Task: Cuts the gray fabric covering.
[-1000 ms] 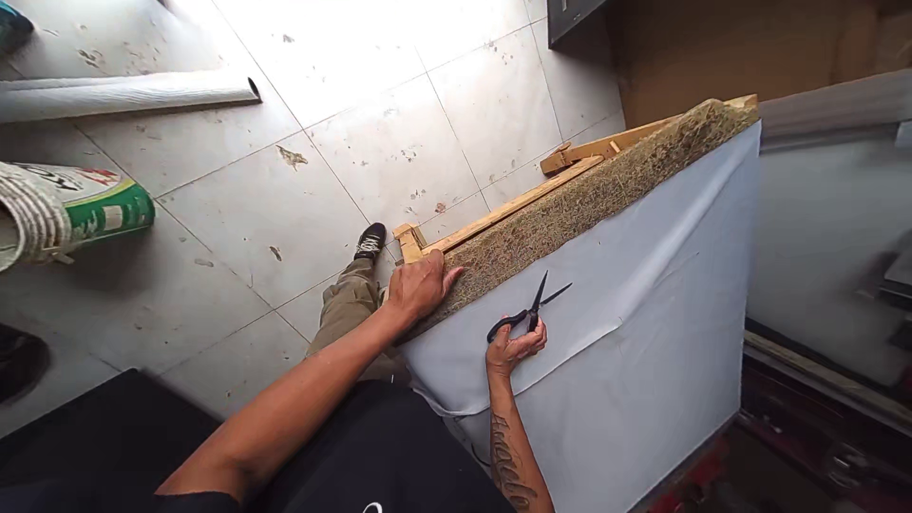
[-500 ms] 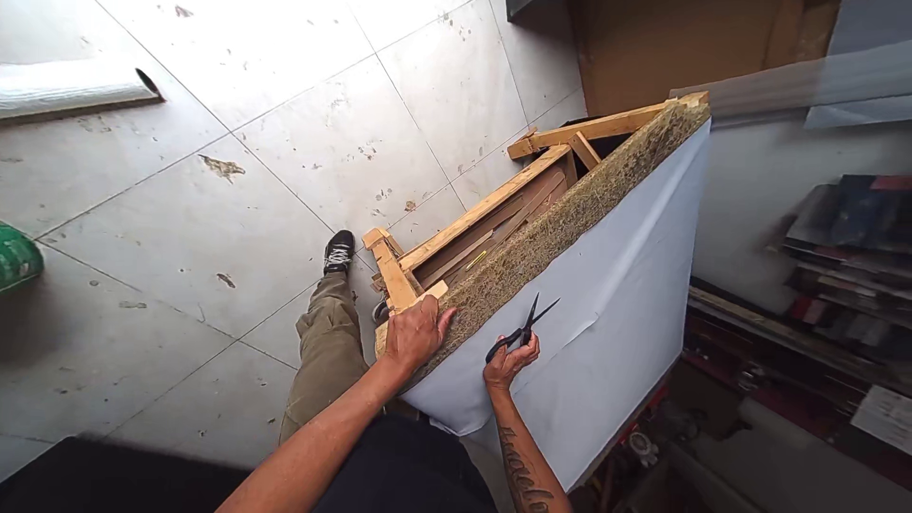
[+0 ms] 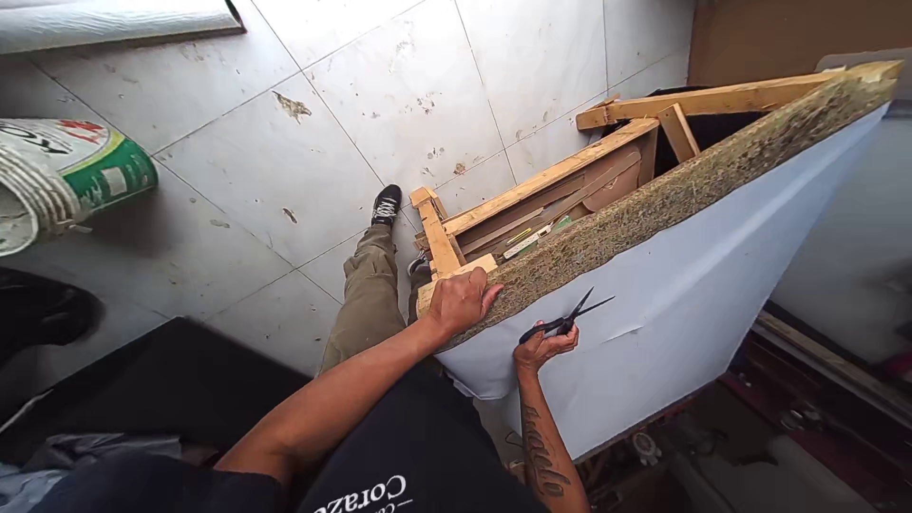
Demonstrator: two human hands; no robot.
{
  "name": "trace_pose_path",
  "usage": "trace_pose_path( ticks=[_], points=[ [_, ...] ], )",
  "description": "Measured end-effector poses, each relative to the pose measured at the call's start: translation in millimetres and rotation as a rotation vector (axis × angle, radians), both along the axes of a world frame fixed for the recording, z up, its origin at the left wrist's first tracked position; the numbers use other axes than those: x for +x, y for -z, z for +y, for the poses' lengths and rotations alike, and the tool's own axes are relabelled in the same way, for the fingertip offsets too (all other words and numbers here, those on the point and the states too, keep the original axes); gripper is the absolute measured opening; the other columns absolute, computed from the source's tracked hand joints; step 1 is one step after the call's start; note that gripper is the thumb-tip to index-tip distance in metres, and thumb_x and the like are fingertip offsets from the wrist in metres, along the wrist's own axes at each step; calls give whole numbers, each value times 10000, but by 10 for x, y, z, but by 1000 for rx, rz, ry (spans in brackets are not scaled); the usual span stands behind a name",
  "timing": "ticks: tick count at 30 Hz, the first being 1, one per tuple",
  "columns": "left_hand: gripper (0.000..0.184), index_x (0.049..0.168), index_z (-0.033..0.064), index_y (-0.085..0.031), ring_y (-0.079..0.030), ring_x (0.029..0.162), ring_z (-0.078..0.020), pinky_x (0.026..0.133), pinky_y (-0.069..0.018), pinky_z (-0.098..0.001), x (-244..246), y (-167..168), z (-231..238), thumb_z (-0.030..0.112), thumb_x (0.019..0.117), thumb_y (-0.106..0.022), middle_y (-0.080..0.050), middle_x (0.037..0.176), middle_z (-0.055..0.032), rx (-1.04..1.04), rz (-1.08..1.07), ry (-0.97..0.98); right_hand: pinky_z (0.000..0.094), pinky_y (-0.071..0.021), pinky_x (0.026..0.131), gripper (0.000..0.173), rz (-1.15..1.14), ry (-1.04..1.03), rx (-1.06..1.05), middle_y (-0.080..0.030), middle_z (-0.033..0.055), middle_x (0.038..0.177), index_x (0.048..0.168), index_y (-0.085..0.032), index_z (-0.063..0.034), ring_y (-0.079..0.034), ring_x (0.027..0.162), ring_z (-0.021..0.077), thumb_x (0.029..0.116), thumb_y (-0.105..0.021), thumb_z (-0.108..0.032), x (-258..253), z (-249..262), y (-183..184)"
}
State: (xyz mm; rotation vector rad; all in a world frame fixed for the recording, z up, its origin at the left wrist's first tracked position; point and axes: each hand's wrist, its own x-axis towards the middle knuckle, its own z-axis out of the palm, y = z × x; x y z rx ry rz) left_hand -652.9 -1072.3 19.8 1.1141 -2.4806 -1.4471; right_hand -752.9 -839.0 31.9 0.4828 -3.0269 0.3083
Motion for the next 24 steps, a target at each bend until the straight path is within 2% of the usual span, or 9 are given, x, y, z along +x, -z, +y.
trace_pose_path(
  ticks=[8, 13, 15, 18, 20, 21, 22, 23, 24],
  points=[
    [560, 734, 28, -559, -602, 453, -309, 384, -439, -446, -110, 33, 6, 475, 1032, -403, -523, 530, -114, -86, 1, -2, 442, -305, 1162, 767, 22, 26, -13, -496, 253, 1395, 1387, -442, 45, -452, 1339, 314, 949, -441, -585, -80, 66, 64],
    [546, 774, 29, -586, -631, 493, -307, 409, -471, -453, -19, -1, 13, 473, 1052, -430, -564, 573, -118, -4, 7, 20, 402, -253, 1206, 781, 16, 20, -2, -456, 294, 1425, 1393, -408, 92, -409, 1389, 332, 966, -433, -562, -1, 57, 19],
    [519, 803, 23, -604, -656, 528, -315, 439, -500, -468, -40, -22, -4, 447, 1058, -447, -591, 601, -123, 70, 3, 12, 387, -241, 1214, 781, 1, -14, 17, -420, 333, 1444, 1414, -368, 129, -387, 1402, 363, 981, -438, -517, -19, 18, -9],
    [487, 846, 29, -630, -682, 592, -312, 477, -522, -453, -72, -18, -35, 438, 1058, -472, -621, 658, -121, 110, 5, -8, 362, -239, 1215, 751, 3, -28, 34, -391, 344, 1453, 1441, -332, 142, -361, 1414, 370, 992, -445, -449, -21, -36, 2],
    [425, 979, 21, -673, -710, 768, -330, 600, -568, -439, 19, -36, 23, 414, 1045, -526, -689, 845, -148, 79, 44, -34, 340, -253, 1202, 730, 16, -36, 28, -398, 325, 1425, 1424, -328, 142, -366, 1402, 344, 991, -437, -436, 6, -55, 18],
    [403, 1131, 11, -676, -707, 937, -350, 750, -588, -454, 115, -76, 89, 386, 1032, -566, -714, 1020, -174, 62, 86, -50, 330, -267, 1194, 721, 16, -40, 22, -400, 323, 1417, 1424, -326, 148, -377, 1391, 333, 990, -442, -415, 15, -52, 11],
    [407, 1263, 17, -640, -676, 1107, -365, 920, -565, -477, 238, -128, 165, 341, 1019, -599, -700, 1178, -192, 43, 144, -72, 319, -281, 1182, 706, 16, -46, 16, -402, 319, 1409, 1421, -325, 150, -386, 1379, 319, 988, -450, -392, 7, -55, 7],
    [410, 1327, 33, -606, -635, 1209, -365, 1024, -520, -485, 383, -166, 239, 292, 1009, -612, -678, 1268, -194, 18, 222, -100, 312, -285, 1176, 696, 12, -52, 11, -397, 314, 1405, 1423, -316, 152, -386, 1373, 308, 986, -454, -371, -3, -58, 16],
    [401, 1338, 59, -591, -608, 1257, -352, 1080, -481, -479, 544, -181, 304, 282, 1005, -611, -669, 1297, -180, -4, 288, -132, 305, -286, 1174, 680, 6, -55, 3, -390, 308, 1404, 1423, -303, 153, -381, 1374, 299, 985, -454, -345, -7, -58, 25]
  ],
)
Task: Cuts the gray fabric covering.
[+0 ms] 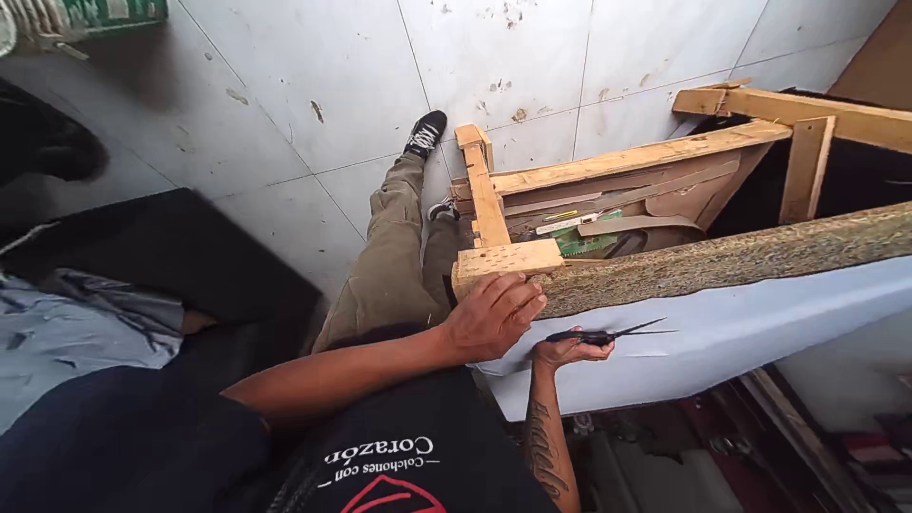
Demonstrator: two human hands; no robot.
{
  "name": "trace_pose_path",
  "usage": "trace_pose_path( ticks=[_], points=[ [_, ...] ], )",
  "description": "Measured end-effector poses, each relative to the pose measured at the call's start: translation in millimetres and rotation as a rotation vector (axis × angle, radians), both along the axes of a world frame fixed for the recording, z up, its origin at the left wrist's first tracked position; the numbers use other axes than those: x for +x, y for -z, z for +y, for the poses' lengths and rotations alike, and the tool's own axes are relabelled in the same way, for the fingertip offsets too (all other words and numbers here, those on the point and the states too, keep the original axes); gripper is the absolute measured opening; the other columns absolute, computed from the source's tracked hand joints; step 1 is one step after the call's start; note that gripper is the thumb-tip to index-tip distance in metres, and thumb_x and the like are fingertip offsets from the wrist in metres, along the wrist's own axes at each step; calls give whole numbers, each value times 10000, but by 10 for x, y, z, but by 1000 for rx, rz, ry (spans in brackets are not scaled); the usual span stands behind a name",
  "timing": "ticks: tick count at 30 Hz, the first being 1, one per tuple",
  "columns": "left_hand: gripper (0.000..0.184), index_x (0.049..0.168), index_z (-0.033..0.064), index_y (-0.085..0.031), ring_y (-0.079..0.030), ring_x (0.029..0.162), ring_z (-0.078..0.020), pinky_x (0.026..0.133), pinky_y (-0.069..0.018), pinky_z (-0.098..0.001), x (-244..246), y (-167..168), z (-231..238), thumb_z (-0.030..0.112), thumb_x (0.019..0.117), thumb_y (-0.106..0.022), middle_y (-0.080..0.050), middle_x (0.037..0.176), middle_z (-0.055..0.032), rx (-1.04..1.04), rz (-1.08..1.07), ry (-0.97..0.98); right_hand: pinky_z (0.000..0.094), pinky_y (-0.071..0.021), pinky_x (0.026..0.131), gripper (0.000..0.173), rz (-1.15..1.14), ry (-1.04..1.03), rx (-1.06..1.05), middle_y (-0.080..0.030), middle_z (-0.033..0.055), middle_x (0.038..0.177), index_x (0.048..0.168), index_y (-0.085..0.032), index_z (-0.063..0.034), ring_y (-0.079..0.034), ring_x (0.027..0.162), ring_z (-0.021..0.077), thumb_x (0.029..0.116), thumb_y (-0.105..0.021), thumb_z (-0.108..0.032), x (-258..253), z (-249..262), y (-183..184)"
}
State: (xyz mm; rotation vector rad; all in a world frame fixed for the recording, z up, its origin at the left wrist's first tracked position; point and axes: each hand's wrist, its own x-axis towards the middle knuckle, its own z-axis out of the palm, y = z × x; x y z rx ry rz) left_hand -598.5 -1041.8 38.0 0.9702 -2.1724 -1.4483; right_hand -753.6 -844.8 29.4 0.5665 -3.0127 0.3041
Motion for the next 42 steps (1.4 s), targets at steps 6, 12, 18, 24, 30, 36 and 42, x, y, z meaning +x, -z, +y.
trace_pose_path(
  ticks=[6, 12, 18, 24, 30, 36, 42],
  points=[
    [627, 1246, 49, -584, -557, 1310, -393, 1147, -397, -554, 520, 483, 172, 614, 979, -536, -647, 1274, -223, 154, -113, -166, 280, -293, 1171, 665, -13, -56, -28, -364, 309, 1405, 1408, -249, 176, -372, 1387, 272, 993, -420, -314, 3, 4, 13],
    [1052, 1340, -46, -534, -493, 1388, -437, 1191, -302, -642, 445, 554, 270, 864, 812, -531, -602, 1360, -282, 377, -134, -214, 260, -304, 1163, 630, -14, -88, -41, -367, 272, 1403, 1409, -235, 163, -381, 1382, 222, 997, -403, -283, -6, 25, 15],
    [1280, 1480, -61, -445, -408, 1440, -486, 1189, -246, -699, 297, 329, 455, 944, 695, -554, -517, 1482, -298, 379, -208, -185, 278, -282, 1188, 632, -25, -96, -74, -353, 275, 1426, 1413, -238, 152, -355, 1412, 231, 995, -408, -290, -58, 80, 38],
    [1146, 1438, -53, -466, -460, 1411, -453, 1195, -314, -629, 400, 392, 519, 839, 743, -646, -562, 1413, -295, 324, -192, -200, 270, -296, 1170, 611, -11, -89, -30, -366, 269, 1404, 1408, -257, 142, -365, 1396, 244, 1003, -403, -291, -29, 60, 41],
    [1089, 1419, -30, -497, -454, 1420, -445, 1200, -310, -628, 374, 392, 527, 804, 744, -683, -565, 1413, -282, 304, -186, -188, 272, -286, 1166, 617, 16, -44, -10, -389, 278, 1383, 1393, -288, 147, -378, 1375, 254, 990, -432, -298, -43, 16, 23],
    [1110, 1394, -62, -529, -481, 1399, -444, 1199, -331, -605, 411, 398, 481, 827, 743, -664, -579, 1397, -295, 261, -191, -136, 314, -299, 1162, 683, -7, 8, -15, -411, 321, 1390, 1395, -329, 159, -403, 1352, 309, 979, -486, -360, -49, 25, 3],
    [1003, 1401, -40, -525, -475, 1391, -477, 1176, -297, -689, 418, 284, 335, 771, 822, -642, -571, 1395, -303, 86, -209, 33, 454, -297, 1182, 779, -42, 25, -76, -483, 338, 1407, 1389, -440, 125, -440, 1358, 399, 949, -541, -510, -72, 113, -45]
  ],
)
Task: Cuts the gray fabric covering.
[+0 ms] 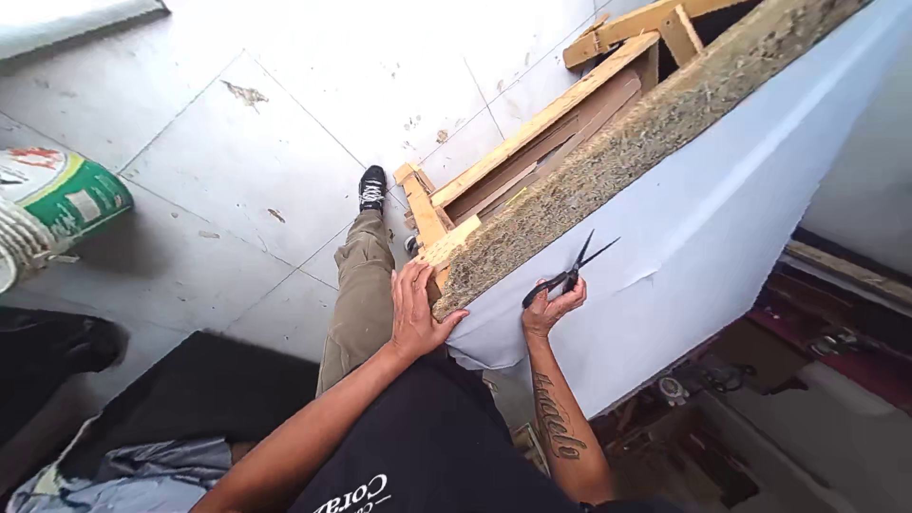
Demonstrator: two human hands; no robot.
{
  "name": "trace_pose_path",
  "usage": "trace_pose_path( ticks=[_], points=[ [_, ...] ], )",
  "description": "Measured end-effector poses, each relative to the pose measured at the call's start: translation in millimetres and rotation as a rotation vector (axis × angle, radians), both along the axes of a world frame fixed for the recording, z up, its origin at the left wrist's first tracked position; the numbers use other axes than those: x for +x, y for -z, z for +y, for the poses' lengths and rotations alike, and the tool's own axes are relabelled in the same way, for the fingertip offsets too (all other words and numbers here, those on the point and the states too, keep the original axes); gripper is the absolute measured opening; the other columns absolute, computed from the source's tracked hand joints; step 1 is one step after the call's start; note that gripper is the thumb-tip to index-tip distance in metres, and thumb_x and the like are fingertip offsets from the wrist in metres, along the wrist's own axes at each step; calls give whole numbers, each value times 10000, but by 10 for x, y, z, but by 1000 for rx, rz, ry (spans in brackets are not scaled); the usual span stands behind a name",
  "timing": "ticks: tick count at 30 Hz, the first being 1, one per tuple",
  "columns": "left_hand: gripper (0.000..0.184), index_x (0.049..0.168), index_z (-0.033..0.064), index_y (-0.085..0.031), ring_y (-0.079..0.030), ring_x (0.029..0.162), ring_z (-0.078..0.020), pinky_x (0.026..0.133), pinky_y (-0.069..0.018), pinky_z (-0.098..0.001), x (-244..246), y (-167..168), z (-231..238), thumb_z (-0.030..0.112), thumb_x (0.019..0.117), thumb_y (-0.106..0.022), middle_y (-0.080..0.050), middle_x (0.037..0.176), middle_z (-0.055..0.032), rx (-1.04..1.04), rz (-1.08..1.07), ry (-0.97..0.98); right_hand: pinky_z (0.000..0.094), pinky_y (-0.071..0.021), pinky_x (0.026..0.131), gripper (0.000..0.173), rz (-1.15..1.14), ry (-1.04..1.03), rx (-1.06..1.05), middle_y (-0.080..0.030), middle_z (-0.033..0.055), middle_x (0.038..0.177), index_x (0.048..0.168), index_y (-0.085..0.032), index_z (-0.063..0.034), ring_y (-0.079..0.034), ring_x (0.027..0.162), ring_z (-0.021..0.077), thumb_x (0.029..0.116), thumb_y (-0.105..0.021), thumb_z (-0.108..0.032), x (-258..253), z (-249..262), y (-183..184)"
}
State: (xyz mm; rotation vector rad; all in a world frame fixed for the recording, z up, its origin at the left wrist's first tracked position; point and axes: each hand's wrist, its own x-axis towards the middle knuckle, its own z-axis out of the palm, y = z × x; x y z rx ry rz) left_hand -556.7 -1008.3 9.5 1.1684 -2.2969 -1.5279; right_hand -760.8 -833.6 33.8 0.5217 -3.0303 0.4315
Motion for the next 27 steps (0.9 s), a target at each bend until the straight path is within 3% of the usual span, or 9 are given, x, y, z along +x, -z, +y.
trace_pose_path(
  ticks=[2, 4, 7, 10, 13, 16, 18, 22, 27],
  points=[
    [814, 1391, 8, -516, -454, 1387, -494, 1178, -264, -699, -80, -106, -109, 620, 884, -691, -570, 1374, -302, -157, 88, 63, 463, -349, 1160, 734, -108, 66, -144, -483, 327, 1437, 1408, -469, 117, -448, 1374, 384, 921, -590, -419, -41, 27, -122],
    [637, 1375, 49, -518, -424, 1410, -467, 1205, -240, -648, -202, -247, -197, 453, 923, -711, -567, 1373, -270, -287, 169, 143, 364, -458, 1091, 652, -213, 147, -365, -522, 291, 1414, 1426, -476, 126, -528, 1310, 282, 924, -615, -266, -86, 87, -307],
    [426, 1289, 94, -601, -443, 1410, -408, 1225, -273, -553, -445, -457, -117, 340, 953, -690, -605, 1334, -205, -389, 290, 354, 264, -580, 837, 547, -289, 289, -710, -633, 213, 1244, 1409, -453, 161, -670, 933, 124, 952, -635, -78, -118, 360, -589],
    [330, 1217, 81, -670, -490, 1371, -450, 1190, -336, -601, -956, -574, 213, 305, 974, -668, -646, 1293, -214, -377, 362, 673, 286, -607, 709, 465, -334, 437, -919, -667, 173, 1198, 1399, -470, 148, -677, 786, 129, 969, -561, -5, -320, 877, -731],
    [485, 1293, 72, -650, -447, 1408, -501, 1170, -296, -697, -1634, -590, 674, 423, 959, -653, -592, 1403, -248, -411, 288, 901, 328, -603, 633, 386, -483, 619, -1152, -677, 120, 1089, 1395, -484, 66, -657, 709, 156, 1056, -457, -116, -534, 1412, -763],
    [880, 1471, -51, -486, -326, 1457, -575, 1182, -192, -744, -2310, -482, 841, 626, 921, -605, -420, 1533, -356, -590, 55, 650, 287, -559, 604, 387, -763, 689, -1374, -683, 76, 1049, 1360, -506, -28, -625, 692, 130, 1086, -395, -278, -716, 1730, -752],
    [979, 1501, -54, -447, -278, 1494, -545, 1213, -161, -696, -2659, -437, 744, 709, 893, -541, -362, 1583, -332, -677, -162, 435, 267, -547, 588, 397, -867, 651, -1417, -679, 57, 1047, 1374, -501, -48, -613, 673, 111, 1077, -406, -293, -768, 1786, -692],
    [397, 1033, 6, -719, -462, 1387, -467, 1211, -266, -608, -2772, -455, 609, 381, 999, -593, -635, 1307, -236, -712, -135, 402, 254, -524, 544, 367, -888, 652, -1491, -650, 53, 1049, 1393, -486, -65, -593, 658, 107, 1095, -413, -267, -933, 1696, -591],
    [388, 979, -7, -708, -519, 1312, -452, 1179, -323, -545, -2702, -458, 518, 364, 1005, -597, -654, 1209, -244, -793, -177, 345, 228, -502, 559, 315, -857, 667, -1524, -633, 44, 1031, 1365, -512, -89, -583, 682, 84, 1091, -436, -223, -1297, 1567, -541]
  ],
)
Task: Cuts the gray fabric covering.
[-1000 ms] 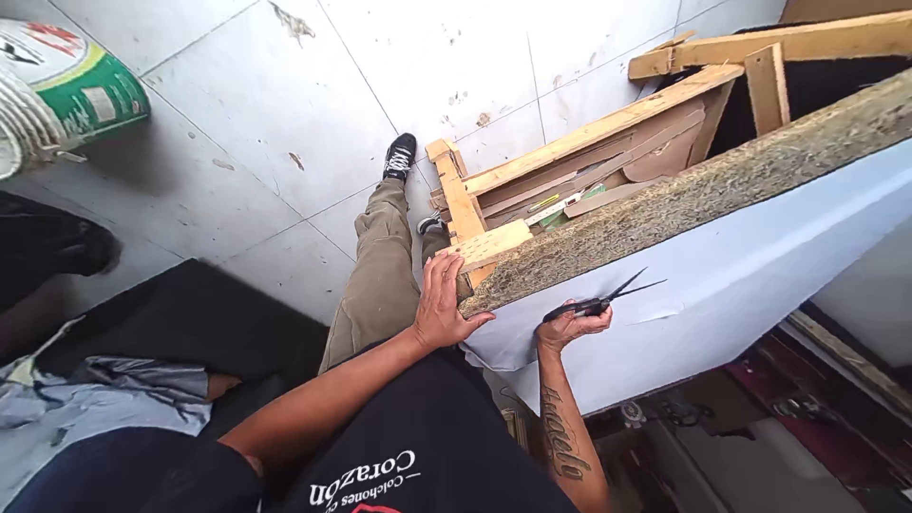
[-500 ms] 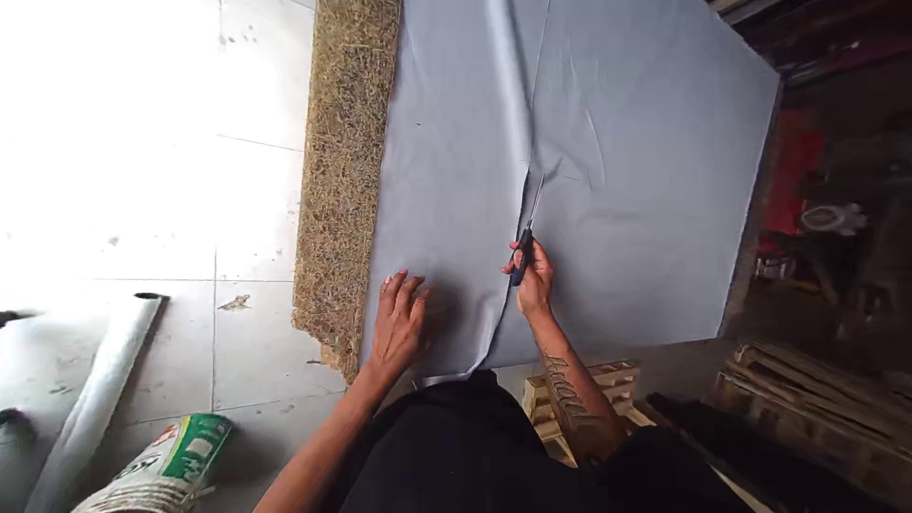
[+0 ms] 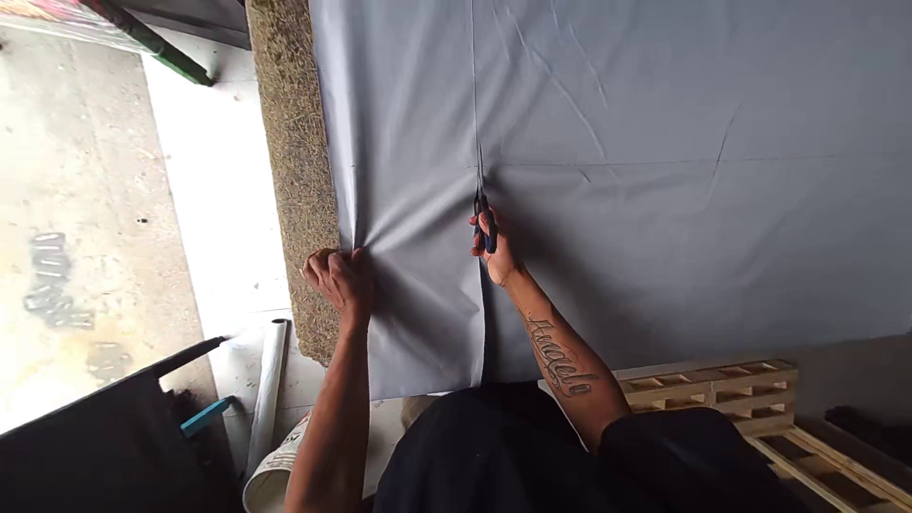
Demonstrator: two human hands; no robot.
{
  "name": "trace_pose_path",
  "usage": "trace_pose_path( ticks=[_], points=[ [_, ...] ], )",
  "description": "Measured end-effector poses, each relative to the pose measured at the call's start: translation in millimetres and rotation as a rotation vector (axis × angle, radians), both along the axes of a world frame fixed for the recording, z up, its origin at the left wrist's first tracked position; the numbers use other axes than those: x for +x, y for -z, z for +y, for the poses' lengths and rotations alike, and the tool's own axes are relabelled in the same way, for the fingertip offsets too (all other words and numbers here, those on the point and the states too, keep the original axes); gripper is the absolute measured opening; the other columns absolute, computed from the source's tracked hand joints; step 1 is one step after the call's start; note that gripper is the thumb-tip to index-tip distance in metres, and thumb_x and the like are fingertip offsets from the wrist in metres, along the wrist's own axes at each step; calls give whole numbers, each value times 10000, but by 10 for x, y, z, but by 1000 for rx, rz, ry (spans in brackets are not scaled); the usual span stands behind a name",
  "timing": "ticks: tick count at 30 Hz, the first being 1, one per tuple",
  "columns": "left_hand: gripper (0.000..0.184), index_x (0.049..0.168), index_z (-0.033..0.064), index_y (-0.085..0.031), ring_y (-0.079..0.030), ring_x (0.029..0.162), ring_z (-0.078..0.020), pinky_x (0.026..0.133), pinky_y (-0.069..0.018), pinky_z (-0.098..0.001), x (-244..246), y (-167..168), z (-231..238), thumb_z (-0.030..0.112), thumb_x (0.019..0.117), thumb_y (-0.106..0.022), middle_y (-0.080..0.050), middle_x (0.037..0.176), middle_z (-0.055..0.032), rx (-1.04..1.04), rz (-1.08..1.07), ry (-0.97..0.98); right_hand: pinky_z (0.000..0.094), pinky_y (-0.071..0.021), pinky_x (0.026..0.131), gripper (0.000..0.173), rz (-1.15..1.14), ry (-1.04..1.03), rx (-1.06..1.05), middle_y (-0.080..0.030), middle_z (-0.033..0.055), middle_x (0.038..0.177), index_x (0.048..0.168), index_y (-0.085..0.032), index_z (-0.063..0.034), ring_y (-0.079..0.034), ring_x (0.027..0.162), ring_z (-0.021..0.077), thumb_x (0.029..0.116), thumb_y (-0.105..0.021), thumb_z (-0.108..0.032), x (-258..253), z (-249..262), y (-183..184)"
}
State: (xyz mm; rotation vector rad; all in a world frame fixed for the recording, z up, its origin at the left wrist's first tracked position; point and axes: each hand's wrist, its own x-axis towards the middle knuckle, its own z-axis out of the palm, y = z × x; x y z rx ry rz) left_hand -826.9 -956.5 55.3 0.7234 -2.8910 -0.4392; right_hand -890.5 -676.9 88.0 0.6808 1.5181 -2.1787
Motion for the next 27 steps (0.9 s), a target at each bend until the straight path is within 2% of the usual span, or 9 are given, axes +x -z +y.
trace_pose_path(
  ticks=[3, 5, 7, 10, 12, 18, 21, 24, 27],
  points=[
    [411, 1165, -25, -668, -387, 1430, -530, 1227, -225, -624, 56, -85, 222, 334, 994, -566, -572, 1373, -305, 16, 45, 94, 231, -496, 567, 317, -5, 22, 5, -610, 39, 1002, 1382, -520, -85, -564, 681, 84, 1089, -467, -193, -141, -41, -18],
    [424, 1200, -37, -663, -405, 1416, -550, 1208, -237, -675, 138, -109, 565, 326, 1000, -578, -578, 1382, -316, 94, 100, 391, 223, -492, 570, 320, 23, 37, 21, -609, 34, 997, 1382, -523, -73, -559, 683, 73, 1085, -468, -180, -153, -73, -32],
    [466, 1301, 67, -649, -458, 1404, -499, 1181, -282, -679, 254, -36, 941, 423, 1008, -575, -591, 1434, -229, 164, 98, 762, 207, -490, 579, 366, 54, 49, 27, -608, 28, 997, 1425, -489, -52, -560, 694, 57, 1077, -475, -166, -120, -99, -36],
    [647, 1506, 269, -528, -387, 1503, -367, 1192, -255, -662, 409, 116, 1278, 664, 1028, -342, -467, 1609, -48, 105, -4, 1076, 184, -485, 598, 440, 87, 77, 24, -599, 40, 1037, 1474, -421, 18, -560, 724, 40, 1062, -482, -122, -75, -127, -78],
    [696, 1522, 304, -510, -342, 1533, -337, 1214, -224, -641, 401, 142, 1319, 716, 1012, -277, -433, 1634, -10, 62, -36, 1085, 181, -499, 624, 460, 109, 88, 45, -616, 57, 1054, 1477, -413, 57, -570, 739, 37, 1047, -497, -84, -80, -124, -104],
    [684, 1503, 353, -523, -297, 1555, -324, 1222, -191, -635, 382, 153, 1315, 743, 993, -288, -420, 1642, 16, 52, -46, 1056, 167, -500, 654, 472, 167, 110, 109, -662, 86, 1087, 1464, -430, 114, -579, 759, 12, 1038, -511, -74, -178, -148, -99],
    [704, 1544, 374, -468, -297, 1554, -322, 1229, -174, -633, 382, 151, 1330, 758, 982, -287, -415, 1645, 15, 36, -53, 1053, 185, -496, 629, 391, 209, 130, 120, -651, 43, 971, 1368, -533, 99, -568, 716, 25, 1029, -518, -94, -304, -138, -70],
    [715, 1571, 391, -419, -282, 1560, -311, 1231, -166, -626, 372, 163, 1327, 765, 978, -279, -385, 1662, 21, 13, -65, 1057, 187, -504, 620, 485, 201, 121, 113, -670, 78, 1028, 1468, -464, 88, -580, 719, 41, 1018, -563, -61, -400, -118, -71],
    [715, 1563, 394, -432, -294, 1555, -311, 1226, -178, -627, 371, 168, 1331, 767, 975, -270, -389, 1660, 20, 2, -66, 1056, 191, -504, 616, 421, 209, 149, 110, -672, 64, 992, 1412, -525, 92, -581, 707, 43, 1022, -549, -64, -556, -114, -91]
  ],
)
